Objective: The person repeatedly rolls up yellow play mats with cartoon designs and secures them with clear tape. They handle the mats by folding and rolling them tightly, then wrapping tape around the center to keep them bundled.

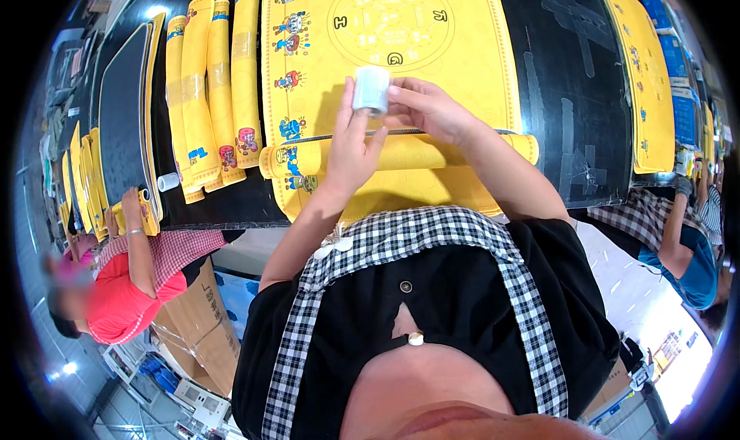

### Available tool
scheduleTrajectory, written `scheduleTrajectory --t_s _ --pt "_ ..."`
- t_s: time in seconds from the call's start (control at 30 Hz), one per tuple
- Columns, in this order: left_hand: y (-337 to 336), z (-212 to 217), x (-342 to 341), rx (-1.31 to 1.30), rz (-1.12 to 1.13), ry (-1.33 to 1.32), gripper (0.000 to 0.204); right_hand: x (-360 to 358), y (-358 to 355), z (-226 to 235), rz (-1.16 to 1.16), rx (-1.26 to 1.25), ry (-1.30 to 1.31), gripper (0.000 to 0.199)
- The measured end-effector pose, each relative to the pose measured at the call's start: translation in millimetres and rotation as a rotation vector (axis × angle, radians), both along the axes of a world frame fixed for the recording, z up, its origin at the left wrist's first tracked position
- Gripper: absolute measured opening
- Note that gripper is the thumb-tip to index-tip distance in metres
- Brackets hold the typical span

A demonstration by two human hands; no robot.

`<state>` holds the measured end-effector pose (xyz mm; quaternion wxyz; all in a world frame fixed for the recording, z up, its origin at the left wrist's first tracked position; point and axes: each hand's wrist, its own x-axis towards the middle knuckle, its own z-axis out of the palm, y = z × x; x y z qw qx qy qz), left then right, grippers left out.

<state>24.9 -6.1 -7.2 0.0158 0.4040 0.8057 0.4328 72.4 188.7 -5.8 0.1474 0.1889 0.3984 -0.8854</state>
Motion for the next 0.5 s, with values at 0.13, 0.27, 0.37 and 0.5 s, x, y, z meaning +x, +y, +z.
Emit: scheduleTrajectory --t_s 0.13,0.27,0.37,0.5 --pt "-9 -15 4 0.346 0.013 -0.409 0.041 -9 1 -17 0.006 0.396 0.144 0.063" --pt "-6 -13 6 0.447 0.045 -0.638 0.046 -6 10 -9 0.159 0.545 0.336 0.045" --pt "-7 -21 -4 0.363 -0.004 -0.727 0.054 -4 18 -18 0.253 0.535 0.332 0.029" --pt "-19 -27 -12 0.126 -0.067 -0.656 0.052 -5 29 -18 0.206 0.345 0.199 0.02"
